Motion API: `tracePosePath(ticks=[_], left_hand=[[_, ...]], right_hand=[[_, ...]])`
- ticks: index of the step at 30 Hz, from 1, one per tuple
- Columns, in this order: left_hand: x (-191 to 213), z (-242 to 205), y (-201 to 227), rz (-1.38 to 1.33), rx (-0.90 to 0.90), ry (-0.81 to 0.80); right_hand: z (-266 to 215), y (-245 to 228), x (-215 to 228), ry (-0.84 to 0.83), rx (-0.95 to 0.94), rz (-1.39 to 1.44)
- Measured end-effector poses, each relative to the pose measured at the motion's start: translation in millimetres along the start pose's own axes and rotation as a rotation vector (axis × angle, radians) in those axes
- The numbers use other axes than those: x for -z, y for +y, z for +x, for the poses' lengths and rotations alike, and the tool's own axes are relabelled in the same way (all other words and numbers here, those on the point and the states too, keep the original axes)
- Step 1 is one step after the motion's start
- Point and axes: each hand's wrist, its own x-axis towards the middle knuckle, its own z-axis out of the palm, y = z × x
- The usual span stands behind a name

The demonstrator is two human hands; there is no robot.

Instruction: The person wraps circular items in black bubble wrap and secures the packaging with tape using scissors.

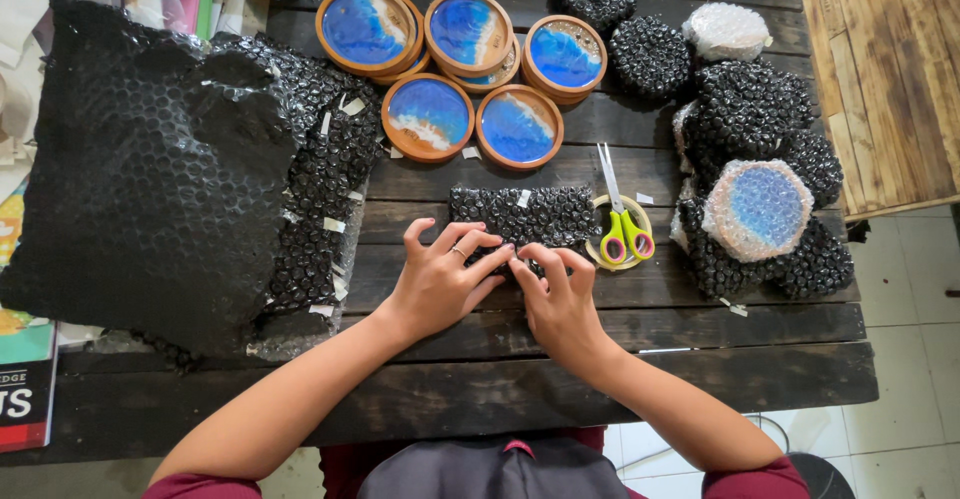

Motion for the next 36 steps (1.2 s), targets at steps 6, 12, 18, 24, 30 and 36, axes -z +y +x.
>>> tracePosePath(ticks=[6,12,18,24,30,36], left_hand=[[2,2,0,0.001,0.001,-0.003],[1,1,0,0.000,0.000,0.004],[1,1,0,0.014,-0.008,0.002],[-1,0,2,0.014,-0.010,0.014],[2,1,3,-0.020,0.000,-0.028],[4,1,-7,0.092,-0.073,-0.090]], right_hand=[[1,-1,5,0.002,0.014,-0.012],[2,-5,6,0.039,0.027,-0.048],[3,-4,-1,0.090,0.066,-0.056],[8,-12,4,0.091,0.136,-0.166],[7,-5,5,0.055,0.131,-0.015],[28,27,22,0.159,-0.124,0.312]])
